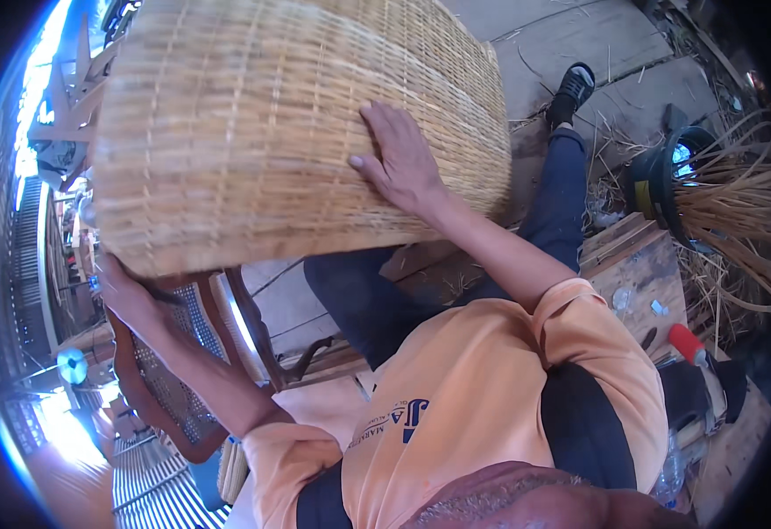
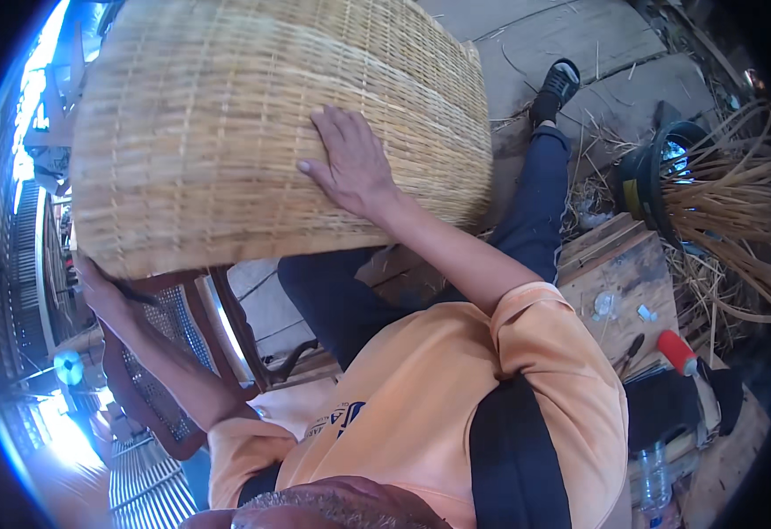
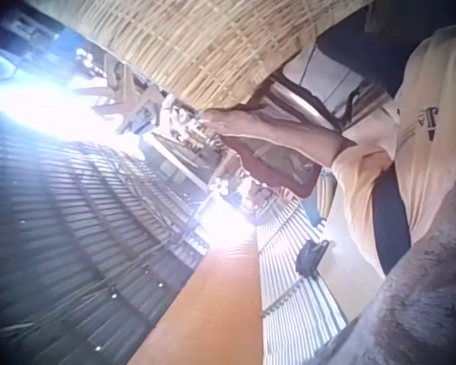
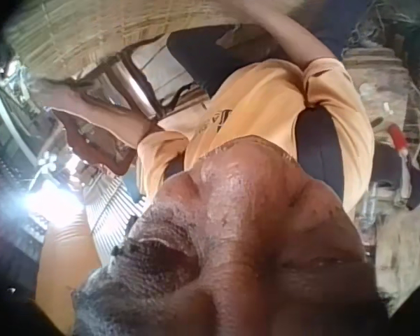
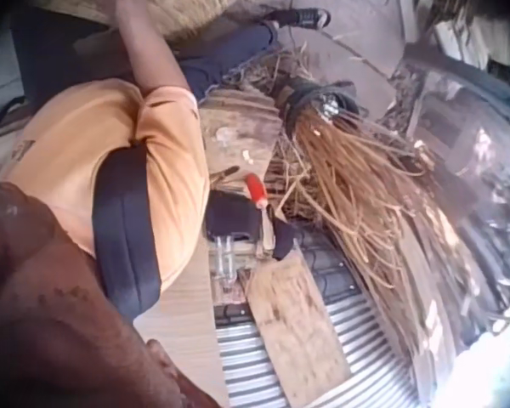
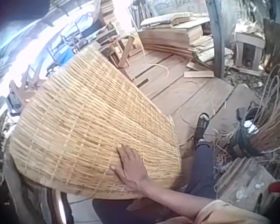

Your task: Weaving and finishing a bamboo chair seat component using hand tools.

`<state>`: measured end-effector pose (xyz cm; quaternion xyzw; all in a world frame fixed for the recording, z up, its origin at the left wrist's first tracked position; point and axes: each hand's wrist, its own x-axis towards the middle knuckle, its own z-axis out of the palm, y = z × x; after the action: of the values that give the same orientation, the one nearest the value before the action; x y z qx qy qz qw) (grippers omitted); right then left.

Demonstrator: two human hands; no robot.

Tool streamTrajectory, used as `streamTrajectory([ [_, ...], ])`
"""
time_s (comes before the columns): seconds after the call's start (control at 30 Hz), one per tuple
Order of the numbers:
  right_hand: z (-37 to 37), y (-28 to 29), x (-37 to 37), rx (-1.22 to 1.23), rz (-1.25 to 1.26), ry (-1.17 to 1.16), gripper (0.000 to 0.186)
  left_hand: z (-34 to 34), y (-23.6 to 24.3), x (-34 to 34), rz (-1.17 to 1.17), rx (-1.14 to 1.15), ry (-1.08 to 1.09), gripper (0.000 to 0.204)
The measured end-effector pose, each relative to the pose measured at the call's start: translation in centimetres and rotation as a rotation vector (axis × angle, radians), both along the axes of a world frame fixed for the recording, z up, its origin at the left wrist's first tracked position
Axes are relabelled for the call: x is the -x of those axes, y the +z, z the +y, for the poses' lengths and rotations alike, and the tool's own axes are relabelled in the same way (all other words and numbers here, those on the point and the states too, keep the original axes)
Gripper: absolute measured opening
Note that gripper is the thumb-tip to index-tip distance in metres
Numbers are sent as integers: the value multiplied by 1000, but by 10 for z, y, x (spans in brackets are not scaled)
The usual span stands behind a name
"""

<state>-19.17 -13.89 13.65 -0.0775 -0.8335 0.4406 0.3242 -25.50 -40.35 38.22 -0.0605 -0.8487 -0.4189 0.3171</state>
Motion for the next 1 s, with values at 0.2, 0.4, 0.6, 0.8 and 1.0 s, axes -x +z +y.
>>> streamTrajectory([
  [0.2,40,35,-4,77,75,215,65,28,94,64,123,408,-36,68],
  [0.4,287,53,-66,164,516,-406,65,109,97,75,228,245,46,53],
  [0.6,378,95,-131,545,587,1564,66,73,53,66,81,-171,-350,42],
  [0.8,152,126,-173,934,735,-376,56,-23,-14,73,89,-80,-262,42],
  [1.0,82,97,-204,1170,625,-483,50,-108,-112,41,113,87,-87,38],
])
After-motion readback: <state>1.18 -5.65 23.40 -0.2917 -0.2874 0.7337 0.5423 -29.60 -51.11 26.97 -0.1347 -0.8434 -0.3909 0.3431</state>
